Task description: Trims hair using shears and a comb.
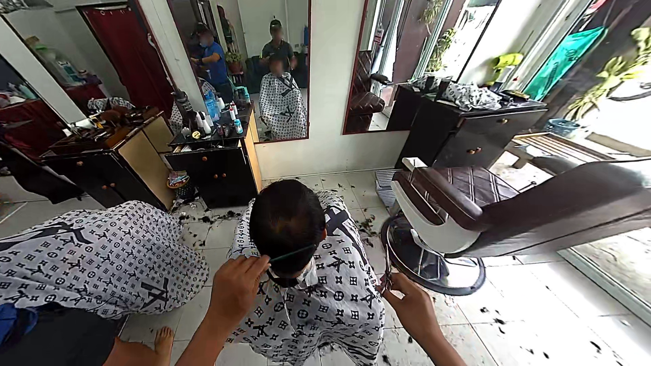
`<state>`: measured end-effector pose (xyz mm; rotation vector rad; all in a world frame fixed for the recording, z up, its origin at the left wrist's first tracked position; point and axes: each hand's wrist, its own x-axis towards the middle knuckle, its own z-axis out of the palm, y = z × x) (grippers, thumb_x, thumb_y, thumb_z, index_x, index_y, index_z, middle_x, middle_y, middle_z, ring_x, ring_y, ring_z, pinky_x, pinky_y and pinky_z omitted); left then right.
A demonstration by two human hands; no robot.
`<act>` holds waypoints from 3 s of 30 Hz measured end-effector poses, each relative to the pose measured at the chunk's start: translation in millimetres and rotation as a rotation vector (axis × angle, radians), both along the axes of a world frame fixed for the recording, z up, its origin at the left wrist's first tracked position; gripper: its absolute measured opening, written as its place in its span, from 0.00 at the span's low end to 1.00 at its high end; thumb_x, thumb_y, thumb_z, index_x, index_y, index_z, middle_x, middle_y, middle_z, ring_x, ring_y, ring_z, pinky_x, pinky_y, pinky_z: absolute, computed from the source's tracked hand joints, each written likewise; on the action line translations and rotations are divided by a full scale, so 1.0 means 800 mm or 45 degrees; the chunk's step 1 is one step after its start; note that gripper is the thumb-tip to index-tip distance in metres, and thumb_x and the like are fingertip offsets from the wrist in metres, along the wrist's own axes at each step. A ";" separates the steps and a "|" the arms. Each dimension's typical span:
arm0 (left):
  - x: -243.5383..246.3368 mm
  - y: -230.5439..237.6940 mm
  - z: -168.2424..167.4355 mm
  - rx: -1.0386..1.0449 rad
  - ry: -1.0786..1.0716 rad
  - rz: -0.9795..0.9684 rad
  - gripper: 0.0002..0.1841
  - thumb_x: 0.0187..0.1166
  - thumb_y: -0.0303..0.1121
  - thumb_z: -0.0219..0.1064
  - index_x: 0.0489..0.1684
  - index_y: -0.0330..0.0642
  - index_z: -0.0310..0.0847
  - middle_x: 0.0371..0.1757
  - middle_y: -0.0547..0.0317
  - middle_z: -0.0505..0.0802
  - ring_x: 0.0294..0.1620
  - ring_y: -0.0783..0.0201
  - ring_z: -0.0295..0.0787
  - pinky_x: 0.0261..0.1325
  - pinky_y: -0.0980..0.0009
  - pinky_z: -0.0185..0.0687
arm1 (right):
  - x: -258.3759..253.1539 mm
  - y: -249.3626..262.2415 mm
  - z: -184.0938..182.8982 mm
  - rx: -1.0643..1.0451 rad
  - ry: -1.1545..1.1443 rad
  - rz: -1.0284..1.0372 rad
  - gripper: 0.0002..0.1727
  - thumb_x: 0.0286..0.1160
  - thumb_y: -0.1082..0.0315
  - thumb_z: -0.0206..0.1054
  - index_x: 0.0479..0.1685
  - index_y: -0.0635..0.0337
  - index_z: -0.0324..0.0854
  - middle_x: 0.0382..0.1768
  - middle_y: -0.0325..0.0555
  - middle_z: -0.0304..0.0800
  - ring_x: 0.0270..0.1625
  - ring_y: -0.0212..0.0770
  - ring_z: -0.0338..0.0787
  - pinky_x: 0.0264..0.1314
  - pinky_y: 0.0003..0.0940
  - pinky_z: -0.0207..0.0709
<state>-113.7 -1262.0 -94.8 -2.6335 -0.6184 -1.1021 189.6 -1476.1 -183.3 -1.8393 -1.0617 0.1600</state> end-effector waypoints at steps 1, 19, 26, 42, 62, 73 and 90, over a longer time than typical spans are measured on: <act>0.004 0.000 -0.014 0.017 0.068 -0.025 0.17 0.86 0.40 0.58 0.39 0.45 0.95 0.33 0.57 0.97 0.30 0.56 0.93 0.33 0.60 0.86 | 0.003 0.002 -0.002 0.015 0.013 0.006 0.12 0.62 0.75 0.76 0.44 0.73 0.88 0.38 0.57 0.93 0.40 0.48 0.93 0.49 0.48 0.86; 0.064 -0.092 0.027 -0.486 -0.301 0.453 0.20 0.89 0.37 0.56 0.50 0.26 0.89 0.40 0.42 0.96 0.40 0.49 0.94 0.51 0.52 0.88 | 0.152 0.036 0.003 -0.043 0.080 0.478 0.14 0.67 0.73 0.75 0.49 0.73 0.87 0.42 0.56 0.93 0.45 0.45 0.92 0.55 0.43 0.86; 0.033 -0.077 -0.001 -0.644 -0.029 0.132 0.14 0.87 0.30 0.60 0.53 0.30 0.90 0.42 0.43 0.96 0.38 0.50 0.95 0.46 0.51 0.91 | 0.104 0.047 0.034 0.082 0.003 0.533 0.14 0.69 0.71 0.74 0.49 0.74 0.86 0.43 0.55 0.93 0.47 0.37 0.92 0.56 0.32 0.86; 0.018 -0.050 -0.052 -0.350 -0.218 0.062 0.10 0.78 0.31 0.72 0.51 0.41 0.94 0.50 0.46 0.95 0.50 0.48 0.92 0.51 0.51 0.80 | 0.047 0.088 0.132 -0.072 -1.102 0.469 0.08 0.74 0.79 0.65 0.46 0.70 0.87 0.41 0.64 0.92 0.42 0.65 0.93 0.49 0.63 0.82; 0.018 -0.048 -0.004 -0.273 -0.614 0.026 0.14 0.82 0.32 0.71 0.57 0.31 0.88 0.52 0.40 0.93 0.56 0.56 0.89 0.62 0.65 0.79 | 0.034 0.105 0.171 -0.014 -1.258 0.640 0.07 0.76 0.77 0.65 0.46 0.68 0.86 0.40 0.61 0.91 0.43 0.62 0.93 0.54 0.59 0.83; -0.006 -0.027 -0.062 -0.477 -0.047 -0.054 0.12 0.80 0.35 0.70 0.52 0.40 0.92 0.52 0.43 0.95 0.53 0.44 0.91 0.54 0.46 0.78 | 0.044 0.093 0.147 -0.141 -1.381 0.475 0.06 0.75 0.83 0.63 0.42 0.70 0.85 0.36 0.63 0.89 0.39 0.64 0.92 0.61 0.63 0.80; 0.013 -0.038 -0.040 -0.125 -0.368 0.044 0.08 0.81 0.34 0.72 0.48 0.42 0.93 0.47 0.47 0.96 0.45 0.52 0.89 0.48 0.57 0.72 | 0.006 0.120 0.144 -0.041 -1.554 0.560 0.07 0.77 0.84 0.60 0.44 0.68 0.82 0.33 0.58 0.87 0.34 0.58 0.89 0.57 0.53 0.81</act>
